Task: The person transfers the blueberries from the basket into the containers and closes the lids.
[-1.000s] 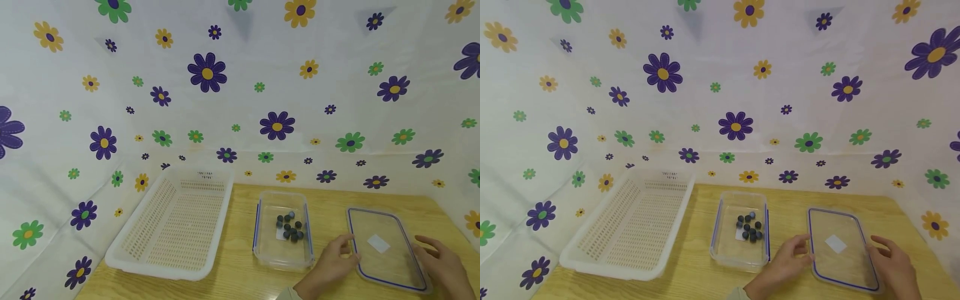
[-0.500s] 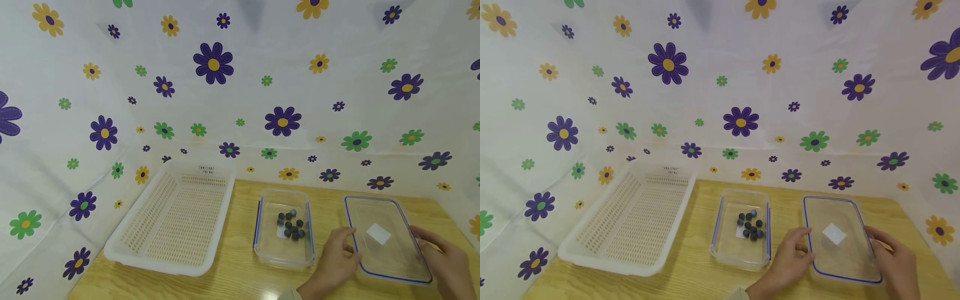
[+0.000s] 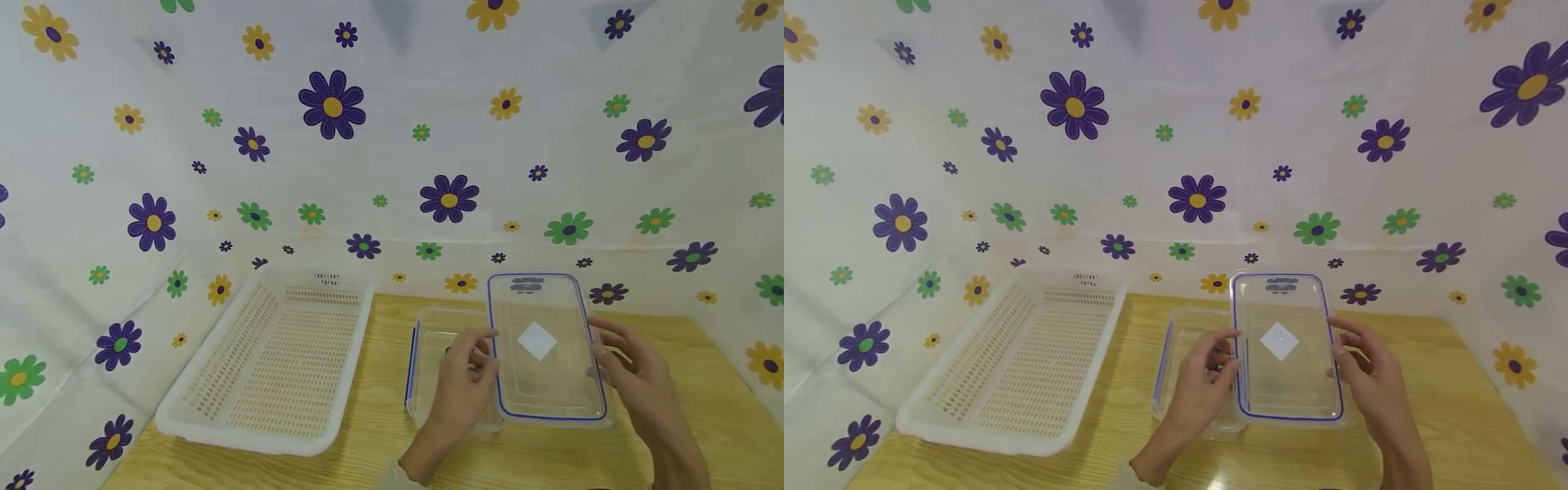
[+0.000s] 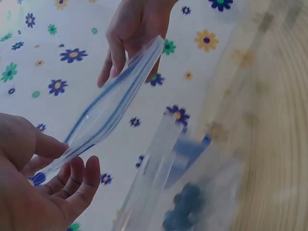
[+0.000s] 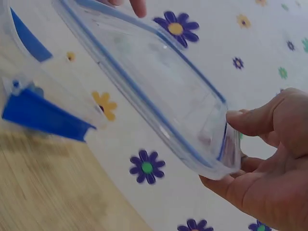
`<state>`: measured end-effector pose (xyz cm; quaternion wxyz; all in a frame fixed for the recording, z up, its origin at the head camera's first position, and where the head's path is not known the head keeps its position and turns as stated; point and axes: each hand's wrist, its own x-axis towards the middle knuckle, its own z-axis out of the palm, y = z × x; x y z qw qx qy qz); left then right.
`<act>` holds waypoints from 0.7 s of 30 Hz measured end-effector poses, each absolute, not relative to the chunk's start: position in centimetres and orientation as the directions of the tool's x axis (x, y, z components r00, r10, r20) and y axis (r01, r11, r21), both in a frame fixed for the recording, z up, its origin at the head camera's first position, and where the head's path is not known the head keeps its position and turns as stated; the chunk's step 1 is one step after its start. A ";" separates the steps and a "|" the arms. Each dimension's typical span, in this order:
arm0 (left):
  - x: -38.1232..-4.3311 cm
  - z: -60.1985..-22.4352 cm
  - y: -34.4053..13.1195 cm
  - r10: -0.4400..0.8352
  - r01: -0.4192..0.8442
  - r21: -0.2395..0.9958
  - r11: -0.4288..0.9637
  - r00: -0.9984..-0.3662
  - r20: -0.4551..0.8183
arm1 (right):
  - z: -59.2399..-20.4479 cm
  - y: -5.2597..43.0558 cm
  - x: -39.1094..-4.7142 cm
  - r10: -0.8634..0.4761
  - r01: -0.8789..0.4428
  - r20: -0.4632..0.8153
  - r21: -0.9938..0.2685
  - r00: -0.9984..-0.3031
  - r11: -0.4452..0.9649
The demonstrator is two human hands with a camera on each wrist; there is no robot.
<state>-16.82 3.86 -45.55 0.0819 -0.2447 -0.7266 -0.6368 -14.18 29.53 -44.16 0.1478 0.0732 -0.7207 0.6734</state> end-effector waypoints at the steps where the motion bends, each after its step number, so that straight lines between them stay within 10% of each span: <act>1: -17.0 -45.4 2.9 0.249 0.473 0.878 0.076 -0.861 0.443 | -44.0 28.8 -14.3 0.057 -0.325 0.330 -0.943 -0.942 0.075; 21: -17.2 -40.6 -5.4 0.271 0.478 0.833 0.280 -0.871 0.409 | -39.9 21.8 -13.1 0.155 -0.370 0.459 -0.839 -0.875 0.399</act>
